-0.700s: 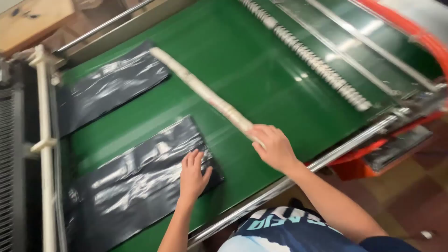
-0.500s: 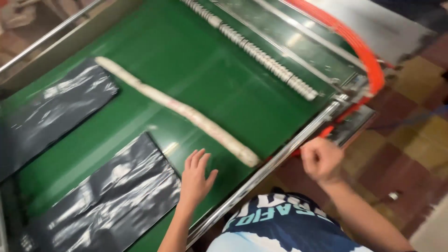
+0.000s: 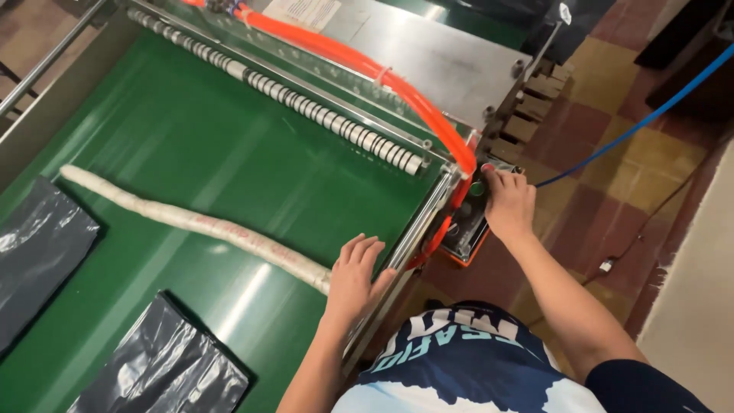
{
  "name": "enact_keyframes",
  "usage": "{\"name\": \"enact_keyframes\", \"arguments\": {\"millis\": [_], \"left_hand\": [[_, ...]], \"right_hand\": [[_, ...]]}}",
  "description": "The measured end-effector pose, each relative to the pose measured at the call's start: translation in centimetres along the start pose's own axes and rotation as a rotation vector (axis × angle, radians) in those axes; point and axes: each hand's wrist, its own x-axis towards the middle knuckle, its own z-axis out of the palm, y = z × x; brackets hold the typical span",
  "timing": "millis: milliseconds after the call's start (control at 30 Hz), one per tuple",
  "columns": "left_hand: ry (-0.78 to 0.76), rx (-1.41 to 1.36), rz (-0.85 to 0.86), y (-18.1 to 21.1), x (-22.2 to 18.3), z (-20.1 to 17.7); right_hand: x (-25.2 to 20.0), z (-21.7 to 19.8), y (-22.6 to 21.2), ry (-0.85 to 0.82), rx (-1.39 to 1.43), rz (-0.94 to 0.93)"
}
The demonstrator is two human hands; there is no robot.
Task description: Folding plastic bags from a conveyor belt and packing them into a larger bag.
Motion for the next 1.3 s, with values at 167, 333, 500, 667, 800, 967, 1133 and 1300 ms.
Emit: {"name": "enact_keyframes", "arguments": {"millis": [167, 333, 500, 667, 800, 967, 1133, 1300], "left_hand": [[-0.013, -0.058, -0.034, -0.1, 0.0, -0.2], [0.061, -0.034, -0.032, -0.3, -0.8, 0.1], [0.153, -0.044, 0.008, -0.4, -3.6, -2.3], [0.220, -0.134, -0.069, -2.6, -9.3, -4.9], [0.289, -0.237, -0.082, -3.6, -14.6, -7.9], [0.342, -0.258, -0.137, -4.3, -19.1, -9.2], [0.447, -0.219, -0.176, -6.0, -22.3, -9.7], [0.319, 0.046, -0.350, -9.9, -25.6, -9.4]], "right_hand": [[0.3, 2.0, 1.4, -0.030, -0.031, -0.016], [0.5, 1.5, 1.5, -0.100, -0.065, -0.026], [0.4, -2.0, 0.0, -0.415, 0.091, 0.126], [0.9, -2.8, -0.6, -0.436, 0.058, 0.141], [2.5, -5.6, -3.4, -0.597, 0.163, 0.257], [4.4, -10.7, -9.2, -0.613, 0.181, 0.380], [3.1, -6.2, -9.3, -0.637, -0.103, 0.246], [-4.6, 8.8, 0.2, -0.409, 0.102, 0.097]]}}
